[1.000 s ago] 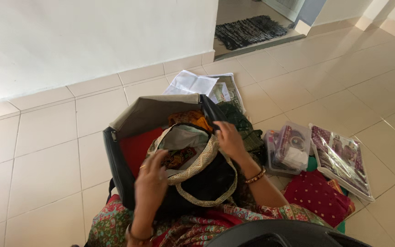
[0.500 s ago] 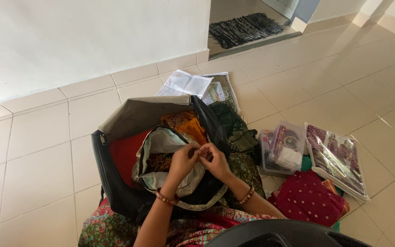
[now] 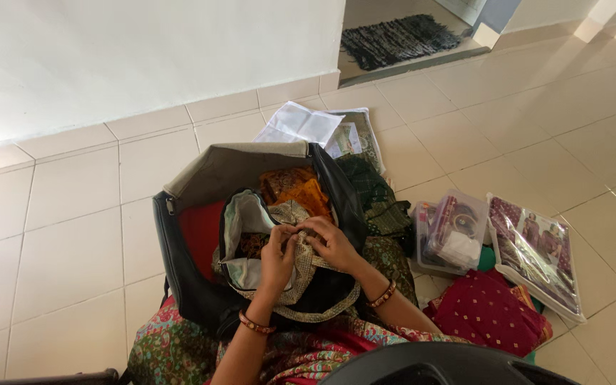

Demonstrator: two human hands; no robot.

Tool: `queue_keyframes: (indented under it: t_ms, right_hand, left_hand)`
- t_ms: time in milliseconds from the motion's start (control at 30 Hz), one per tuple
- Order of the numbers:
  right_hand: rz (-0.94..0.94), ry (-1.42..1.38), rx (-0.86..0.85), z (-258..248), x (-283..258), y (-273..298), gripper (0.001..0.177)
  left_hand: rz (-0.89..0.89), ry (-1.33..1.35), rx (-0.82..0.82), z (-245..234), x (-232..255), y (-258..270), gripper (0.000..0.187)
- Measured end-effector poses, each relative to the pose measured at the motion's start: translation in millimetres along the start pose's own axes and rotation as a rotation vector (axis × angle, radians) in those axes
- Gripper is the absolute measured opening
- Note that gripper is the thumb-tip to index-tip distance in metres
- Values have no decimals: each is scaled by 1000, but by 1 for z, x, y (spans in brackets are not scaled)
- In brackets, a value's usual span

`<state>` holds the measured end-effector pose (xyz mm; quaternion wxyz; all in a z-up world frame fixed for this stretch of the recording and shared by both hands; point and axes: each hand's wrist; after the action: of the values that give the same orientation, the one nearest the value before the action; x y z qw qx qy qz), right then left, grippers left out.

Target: The person places clothes and small bags into a larger black bag by hand while sitting on the floor.

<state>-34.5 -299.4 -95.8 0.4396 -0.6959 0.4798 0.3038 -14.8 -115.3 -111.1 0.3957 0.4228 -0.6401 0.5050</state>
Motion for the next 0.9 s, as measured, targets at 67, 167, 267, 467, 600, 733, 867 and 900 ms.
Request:
queue_keyframes:
  t_ms: [67, 167, 267, 467, 600, 733, 867, 900]
  right_hand:
    - [118, -69, -45, 0, 2, -1, 32]
    - [207, -183, -112, -2, 4, -6, 28]
    - [155, -150, -112, -3, 5, -7, 26]
    - [16, -34, 93, 12, 0, -8, 23]
    - [-102, 56, 141, 20, -1, -4, 21]
    - [-162, 112, 107, 26, -2, -5, 18]
    - [-136, 107, 145, 23, -13, -6, 16]
    - [-136, 90, 163, 21, -17, -6, 16]
  left_hand:
    - [-37, -110, -25, -3, 6, 1, 14]
    - [122, -197, -11, -6, 14, 1, 13]
    - [-3, -312, -74, -11, 23, -1, 14]
    - [151, -252, 141, -18, 48, 5, 20]
    - [67, -376, 172, -26, 64, 7, 20]
    - [212, -506, 207, -28, 71, 9, 16]
    - [132, -507, 165, -32, 74, 6, 18]
    - [98, -468, 157, -34, 75, 6, 18]
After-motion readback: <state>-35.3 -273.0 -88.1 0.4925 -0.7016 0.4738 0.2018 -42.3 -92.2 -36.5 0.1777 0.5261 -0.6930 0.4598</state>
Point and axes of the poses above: each hand's wrist, its own y-axis away from the middle knuckle, its own z-axis out of the palm, x = y × z, and after that the axes turned 5 degrees about x, right-handed
